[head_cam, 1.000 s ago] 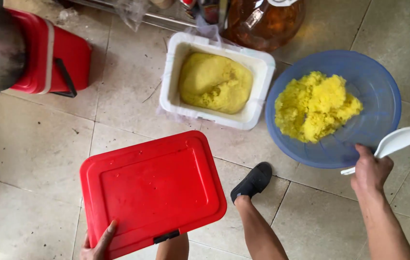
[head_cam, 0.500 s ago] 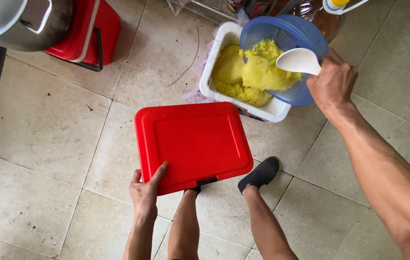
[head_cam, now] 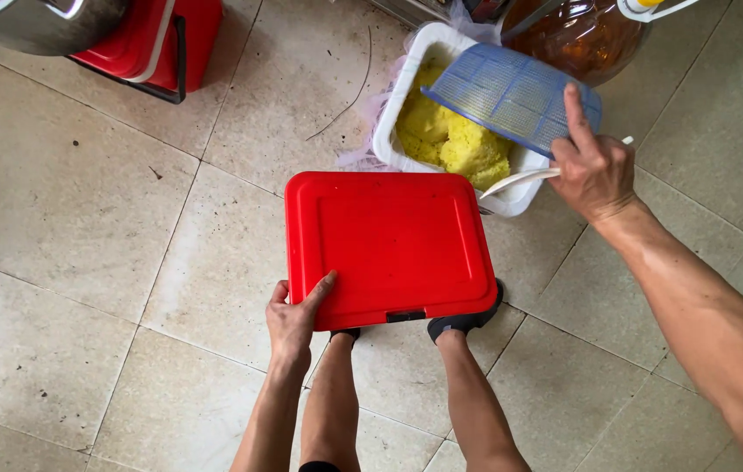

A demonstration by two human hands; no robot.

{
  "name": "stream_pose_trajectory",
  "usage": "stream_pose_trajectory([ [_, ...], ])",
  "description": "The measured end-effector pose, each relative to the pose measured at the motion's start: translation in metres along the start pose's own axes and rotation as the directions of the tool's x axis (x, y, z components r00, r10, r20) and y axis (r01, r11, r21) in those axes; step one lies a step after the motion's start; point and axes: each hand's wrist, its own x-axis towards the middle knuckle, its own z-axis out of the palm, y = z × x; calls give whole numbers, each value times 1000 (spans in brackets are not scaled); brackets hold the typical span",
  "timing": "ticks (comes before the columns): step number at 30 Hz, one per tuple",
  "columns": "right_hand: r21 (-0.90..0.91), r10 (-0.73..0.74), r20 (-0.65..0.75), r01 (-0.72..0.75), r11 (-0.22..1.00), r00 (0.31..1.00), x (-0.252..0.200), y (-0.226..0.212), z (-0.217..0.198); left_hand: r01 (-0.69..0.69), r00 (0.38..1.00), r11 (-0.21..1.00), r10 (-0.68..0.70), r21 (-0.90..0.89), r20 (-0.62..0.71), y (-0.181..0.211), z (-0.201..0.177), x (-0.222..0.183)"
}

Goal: The recorder cracks several eggs into a pan, stirs them with chopsticks, and then transfers yellow mash into a storage container.

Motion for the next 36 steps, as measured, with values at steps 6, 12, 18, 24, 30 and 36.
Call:
stream_pose_trajectory([
  [6, 15, 45, -18, -44, 999, 999, -15, 22, -2, -10, 1000, 997, 11, -78, 6, -1, 0, -1],
  [12, 56, 74, 3, -74, 996, 997, -17, 20, -21, -43, 999, 982, 39, -184, -21, 5, -10, -2],
  [18, -28, 78, -30, -79, 997, 996, -14, 10, -42, -73, 997, 982, 65, -175, -49, 1, -29, 1],
  [24, 46, 123, -85, -119, 992, 989, -54, 23, -27, -100, 993, 983, 89, -153, -77, -3, -41, 5],
  [30, -6, 154, -99, -155, 988, 983, -48, 18, -24, -127, 989, 976, 112, -178, -91, -11, -41, 4],
  [36, 12, 126, -12, -126, 992, 992, -71, 22, -16, -167, 985, 975, 159, -148, -67, -11, -32, -1],
])
